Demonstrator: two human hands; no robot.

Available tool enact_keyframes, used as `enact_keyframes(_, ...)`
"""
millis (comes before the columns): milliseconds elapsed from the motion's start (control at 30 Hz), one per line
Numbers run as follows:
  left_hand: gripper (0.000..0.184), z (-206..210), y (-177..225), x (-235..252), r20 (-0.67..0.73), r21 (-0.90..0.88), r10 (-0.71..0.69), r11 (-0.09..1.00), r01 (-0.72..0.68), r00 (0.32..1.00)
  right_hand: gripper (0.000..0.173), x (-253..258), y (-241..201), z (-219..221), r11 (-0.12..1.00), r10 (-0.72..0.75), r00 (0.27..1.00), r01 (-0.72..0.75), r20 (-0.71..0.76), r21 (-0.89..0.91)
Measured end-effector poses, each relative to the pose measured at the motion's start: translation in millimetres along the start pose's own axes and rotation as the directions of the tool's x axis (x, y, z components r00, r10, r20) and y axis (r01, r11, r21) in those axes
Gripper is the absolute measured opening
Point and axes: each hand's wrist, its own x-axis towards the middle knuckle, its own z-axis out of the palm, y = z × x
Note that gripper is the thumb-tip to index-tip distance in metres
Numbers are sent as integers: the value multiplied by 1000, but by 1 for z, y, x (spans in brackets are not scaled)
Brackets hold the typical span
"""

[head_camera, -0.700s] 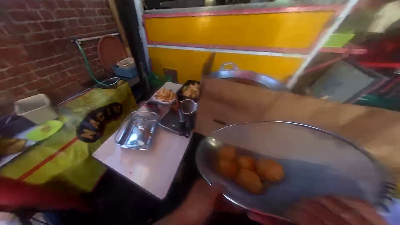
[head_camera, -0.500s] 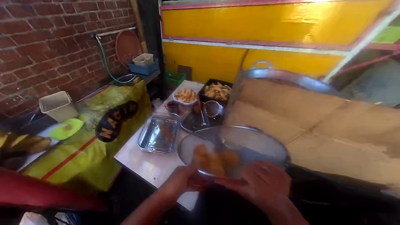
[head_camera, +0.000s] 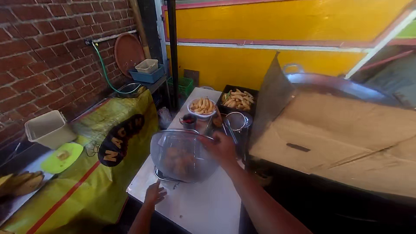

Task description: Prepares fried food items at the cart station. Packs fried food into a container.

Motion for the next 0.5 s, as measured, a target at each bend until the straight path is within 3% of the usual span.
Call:
enact_keyframes(133, 63, 15, 10, 29, 103, 55, 47, 997, -53, 994, 54, 22, 40, 41, 923, 357, 934, -352, -5, 153)
enact_keyframes(267, 61, 9, 24, 54, 204, 80, 116, 988, -135, 972, 60, 12, 70, 72, 665, 678, 735, -610, -7, 432)
enact_keyframes(400, 55, -7, 36, 61, 330, 140, 78, 981, -130, 941, 57, 2, 92, 93, 279, 894, 442, -672, 70, 686)
enact_keyframes(500, 49, -15, 48, 71, 374, 147, 73, 980, -137, 925, 56, -8, 102, 102, 136, 934, 346, -587, 95, 798)
